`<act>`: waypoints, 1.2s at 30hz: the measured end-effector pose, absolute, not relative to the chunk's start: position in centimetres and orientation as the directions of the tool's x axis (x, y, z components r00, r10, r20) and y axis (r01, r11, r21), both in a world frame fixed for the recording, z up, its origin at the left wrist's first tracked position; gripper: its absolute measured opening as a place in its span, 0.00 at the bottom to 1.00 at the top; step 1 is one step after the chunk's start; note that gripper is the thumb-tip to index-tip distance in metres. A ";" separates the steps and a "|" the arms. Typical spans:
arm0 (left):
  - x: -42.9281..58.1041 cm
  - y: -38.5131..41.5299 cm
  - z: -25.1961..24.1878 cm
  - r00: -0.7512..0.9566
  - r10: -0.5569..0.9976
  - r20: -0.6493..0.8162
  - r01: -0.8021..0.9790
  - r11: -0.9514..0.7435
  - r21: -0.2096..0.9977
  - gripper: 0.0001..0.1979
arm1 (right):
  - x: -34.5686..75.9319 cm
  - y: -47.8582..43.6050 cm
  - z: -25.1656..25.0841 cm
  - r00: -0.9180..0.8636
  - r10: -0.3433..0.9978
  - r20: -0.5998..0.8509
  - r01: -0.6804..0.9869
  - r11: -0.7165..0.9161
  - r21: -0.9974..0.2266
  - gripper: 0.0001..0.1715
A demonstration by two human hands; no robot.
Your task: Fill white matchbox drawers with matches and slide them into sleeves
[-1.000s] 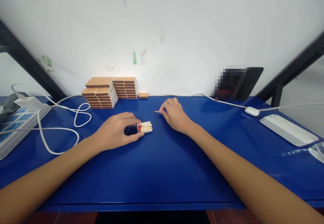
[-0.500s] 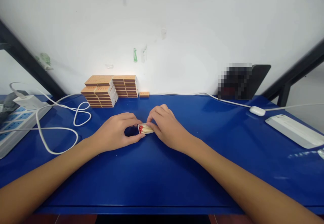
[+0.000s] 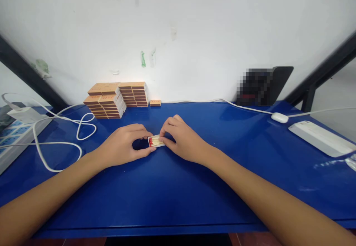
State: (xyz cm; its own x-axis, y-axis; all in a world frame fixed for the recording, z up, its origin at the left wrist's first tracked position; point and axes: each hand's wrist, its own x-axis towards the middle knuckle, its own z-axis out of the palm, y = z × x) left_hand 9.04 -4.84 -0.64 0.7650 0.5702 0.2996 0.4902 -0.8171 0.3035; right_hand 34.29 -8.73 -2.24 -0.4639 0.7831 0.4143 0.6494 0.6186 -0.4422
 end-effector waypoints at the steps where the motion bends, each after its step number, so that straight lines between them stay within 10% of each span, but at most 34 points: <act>1: 9.0 -4.9 -0.6 0.767 0.569 0.296 0.489 -0.817 0.305 0.13 | 34.3 -8.8 -2.2 -0.463 0.782 0.417 0.649 0.620 -0.442 0.05; 36: 9.0 -4.4 -1.0 0.822 0.511 0.252 0.431 -0.847 0.311 0.12 | 33.7 -9.8 -1.3 -0.455 0.810 0.370 0.620 0.587 -0.521 0.04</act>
